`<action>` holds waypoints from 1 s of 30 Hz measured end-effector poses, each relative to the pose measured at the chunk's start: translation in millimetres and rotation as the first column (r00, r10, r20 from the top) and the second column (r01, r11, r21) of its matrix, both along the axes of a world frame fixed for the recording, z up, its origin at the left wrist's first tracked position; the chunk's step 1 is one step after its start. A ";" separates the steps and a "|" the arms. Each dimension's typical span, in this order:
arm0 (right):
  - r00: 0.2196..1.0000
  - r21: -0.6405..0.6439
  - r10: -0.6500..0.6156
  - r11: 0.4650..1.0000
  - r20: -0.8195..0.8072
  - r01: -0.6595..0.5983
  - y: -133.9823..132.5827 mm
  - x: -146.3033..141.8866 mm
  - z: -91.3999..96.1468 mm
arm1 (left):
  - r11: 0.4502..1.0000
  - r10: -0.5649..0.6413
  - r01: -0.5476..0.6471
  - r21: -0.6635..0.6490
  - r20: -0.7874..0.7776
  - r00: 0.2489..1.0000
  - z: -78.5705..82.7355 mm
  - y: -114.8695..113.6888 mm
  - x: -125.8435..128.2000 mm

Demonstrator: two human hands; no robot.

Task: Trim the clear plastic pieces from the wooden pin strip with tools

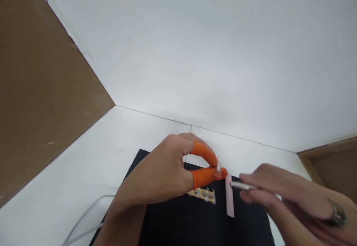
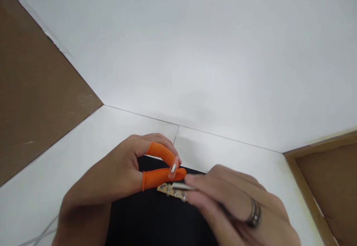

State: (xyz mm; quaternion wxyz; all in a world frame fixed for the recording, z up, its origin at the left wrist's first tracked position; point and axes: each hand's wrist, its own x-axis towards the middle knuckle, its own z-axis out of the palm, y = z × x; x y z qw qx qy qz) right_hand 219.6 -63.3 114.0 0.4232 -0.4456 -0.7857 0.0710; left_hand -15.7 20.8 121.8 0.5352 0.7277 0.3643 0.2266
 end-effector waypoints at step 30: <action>0.945 0.046 -0.299 0.951 -0.132 0.307 -4.0 -6.6 -8.8 | 1.000 0.005 -0.005 0.028 0.000 1.000 -0.2 -1.0 -0.4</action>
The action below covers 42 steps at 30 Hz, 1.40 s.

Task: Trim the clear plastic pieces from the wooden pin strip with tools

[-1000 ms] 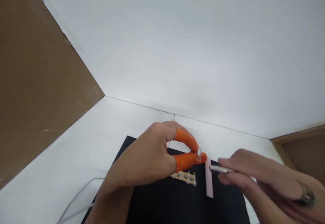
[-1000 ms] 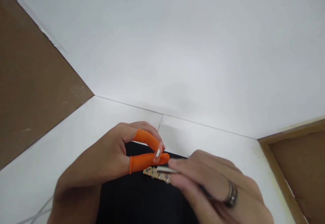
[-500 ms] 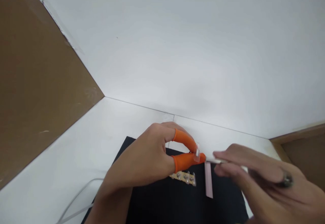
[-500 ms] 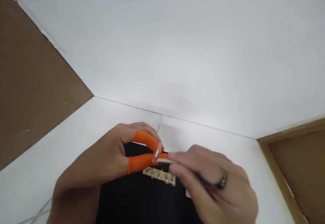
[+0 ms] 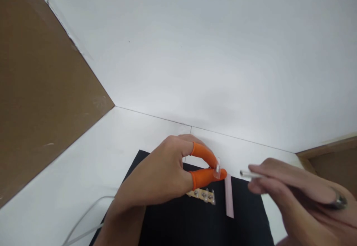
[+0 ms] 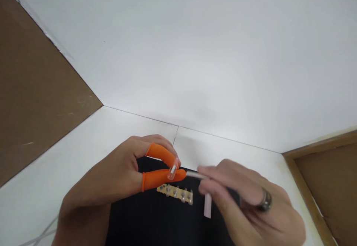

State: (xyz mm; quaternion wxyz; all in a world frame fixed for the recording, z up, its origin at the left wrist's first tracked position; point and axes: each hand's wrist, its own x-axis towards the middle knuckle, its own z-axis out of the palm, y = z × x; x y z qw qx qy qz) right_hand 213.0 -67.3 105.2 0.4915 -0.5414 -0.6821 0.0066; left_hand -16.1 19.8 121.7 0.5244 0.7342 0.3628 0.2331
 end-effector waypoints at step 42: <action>0.953 -0.052 0.263 0.965 0.151 -0.258 3.5 19.5 -3.3 | 0.999 0.025 -0.026 -0.036 -0.036 0.999 -1.3 -1.3 -1.0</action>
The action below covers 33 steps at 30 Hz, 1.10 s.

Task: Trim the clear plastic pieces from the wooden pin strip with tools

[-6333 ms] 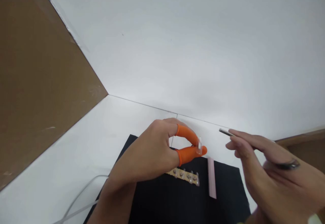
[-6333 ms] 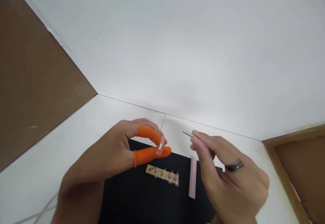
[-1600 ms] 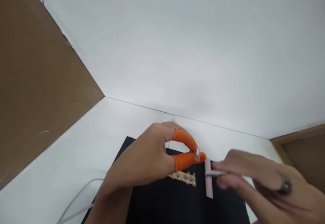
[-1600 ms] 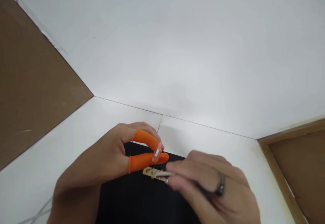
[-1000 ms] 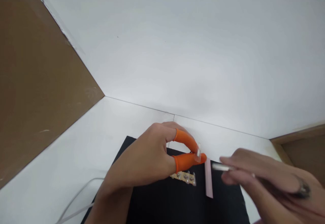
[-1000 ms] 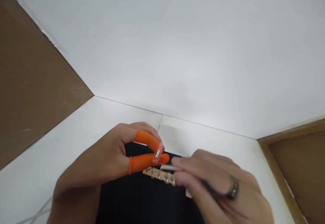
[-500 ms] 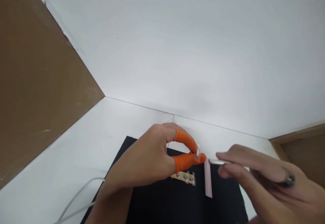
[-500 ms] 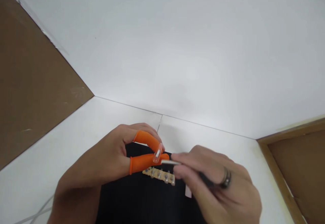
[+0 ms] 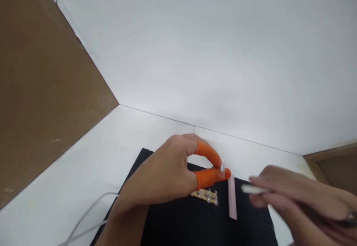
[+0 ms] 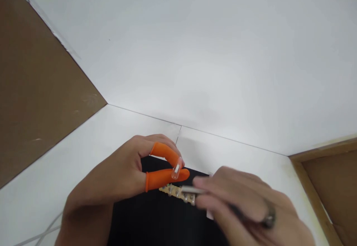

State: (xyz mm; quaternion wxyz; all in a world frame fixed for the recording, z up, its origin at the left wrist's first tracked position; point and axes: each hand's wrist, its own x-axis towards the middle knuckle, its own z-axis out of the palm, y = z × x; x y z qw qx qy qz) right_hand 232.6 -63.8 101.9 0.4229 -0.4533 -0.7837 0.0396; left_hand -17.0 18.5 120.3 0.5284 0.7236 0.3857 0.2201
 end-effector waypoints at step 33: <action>0.918 -0.084 -0.258 0.966 -0.302 0.244 7.5 -26.7 -8.4 | 0.998 -0.017 0.019 0.061 -0.023 1.000 -2.6 1.3 0.6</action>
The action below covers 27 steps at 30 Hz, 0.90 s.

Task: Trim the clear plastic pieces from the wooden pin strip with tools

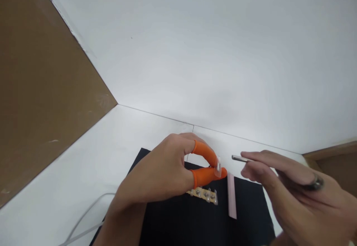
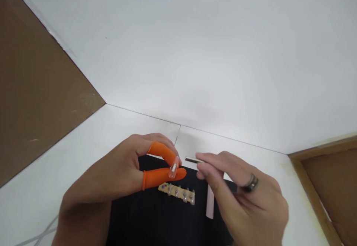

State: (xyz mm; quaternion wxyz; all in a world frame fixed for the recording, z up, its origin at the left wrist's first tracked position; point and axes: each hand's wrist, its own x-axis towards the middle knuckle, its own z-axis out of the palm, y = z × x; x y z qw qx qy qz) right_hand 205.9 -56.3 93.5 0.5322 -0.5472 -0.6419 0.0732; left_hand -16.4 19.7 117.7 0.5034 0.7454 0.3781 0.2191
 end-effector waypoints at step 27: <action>0.962 -0.471 -0.026 0.875 -0.271 -0.109 24.5 42.4 -50.9 | 0.957 0.175 -0.149 0.249 -0.085 0.981 -128.4 -48.4 -56.6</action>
